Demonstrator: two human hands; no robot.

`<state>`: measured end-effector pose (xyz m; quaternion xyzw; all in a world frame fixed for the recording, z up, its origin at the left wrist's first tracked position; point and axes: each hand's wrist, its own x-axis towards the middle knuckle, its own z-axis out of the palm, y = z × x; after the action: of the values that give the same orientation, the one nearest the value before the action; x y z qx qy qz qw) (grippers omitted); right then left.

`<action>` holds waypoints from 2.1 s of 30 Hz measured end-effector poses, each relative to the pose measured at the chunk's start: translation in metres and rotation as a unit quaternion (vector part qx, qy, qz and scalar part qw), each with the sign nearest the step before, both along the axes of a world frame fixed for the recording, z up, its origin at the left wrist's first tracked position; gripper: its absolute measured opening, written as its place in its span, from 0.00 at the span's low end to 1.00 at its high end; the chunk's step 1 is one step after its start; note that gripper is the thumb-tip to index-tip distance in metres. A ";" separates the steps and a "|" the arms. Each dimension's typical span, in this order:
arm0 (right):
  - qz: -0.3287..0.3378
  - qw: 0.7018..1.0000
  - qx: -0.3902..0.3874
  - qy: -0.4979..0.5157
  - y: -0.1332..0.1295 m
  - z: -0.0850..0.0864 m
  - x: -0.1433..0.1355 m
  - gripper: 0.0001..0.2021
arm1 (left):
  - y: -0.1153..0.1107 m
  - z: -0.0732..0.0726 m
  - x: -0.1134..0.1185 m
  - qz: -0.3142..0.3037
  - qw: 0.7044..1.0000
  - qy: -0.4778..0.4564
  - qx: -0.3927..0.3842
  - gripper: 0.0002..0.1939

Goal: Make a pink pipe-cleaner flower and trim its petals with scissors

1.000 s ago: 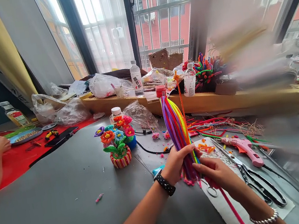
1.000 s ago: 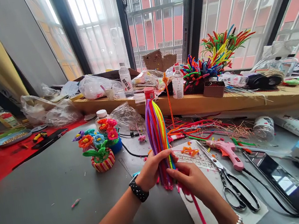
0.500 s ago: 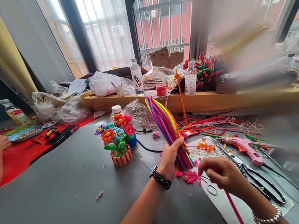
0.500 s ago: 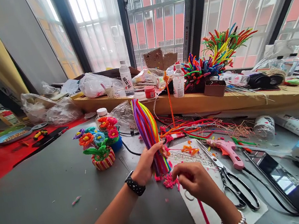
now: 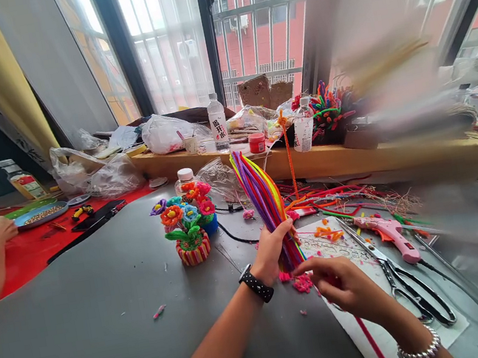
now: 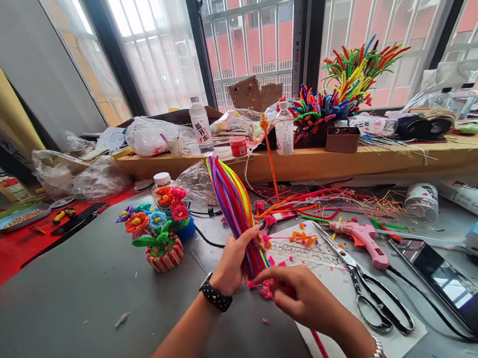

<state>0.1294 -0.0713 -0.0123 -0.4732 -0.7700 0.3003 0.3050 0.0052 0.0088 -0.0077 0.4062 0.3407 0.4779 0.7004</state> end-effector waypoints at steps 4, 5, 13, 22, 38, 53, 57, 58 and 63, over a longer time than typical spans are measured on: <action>-0.011 1.000 -0.002 0.016 -0.001 0.000 -0.002 0.14 | 0.002 0.005 -0.004 0.015 1.000 -0.012 -0.017 0.11; -0.015 1.000 -0.008 0.023 -0.001 0.000 -0.001 0.12 | 0.003 0.006 -0.005 0.015 1.000 -0.012 -0.017 0.11; -0.049 0.997 -0.029 0.043 0.002 -0.003 0.002 0.12 | 0.012 0.003 -0.011 0.091 0.994 0.030 0.052 0.16; -0.105 0.992 -0.018 0.064 0.004 -0.003 0.003 0.13 | 0.022 0.003 -0.022 0.071 0.986 0.140 0.062 0.13; -0.154 0.971 -0.078 0.166 0.006 0.000 0.007 0.16 | 0.020 -0.005 -0.022 0.195 0.837 0.468 0.208 0.25; -0.269 0.919 -0.068 0.281 0.014 -0.005 0.022 0.20 | -0.023 0.002 0.006 -0.206 0.879 0.321 0.287 0.19; -0.237 0.906 -0.078 0.343 0.016 -0.006 0.024 0.20 | -0.021 -0.001 0.006 -0.253 0.927 0.241 0.136 0.20; -0.232 0.898 -0.084 0.366 0.016 -0.005 0.025 0.19 | -0.021 -0.001 0.006 -0.247 0.935 0.224 0.120 0.20; -0.232 0.891 -0.095 0.380 0.016 -0.004 0.029 0.16 | -0.020 0.001 0.005 -0.260 0.943 0.194 0.081 0.20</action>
<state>0.1584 -0.0553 -0.0164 -0.5149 -0.4317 0.4499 0.5883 0.0106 -0.0111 -0.0070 0.6208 0.3124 0.2178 0.6853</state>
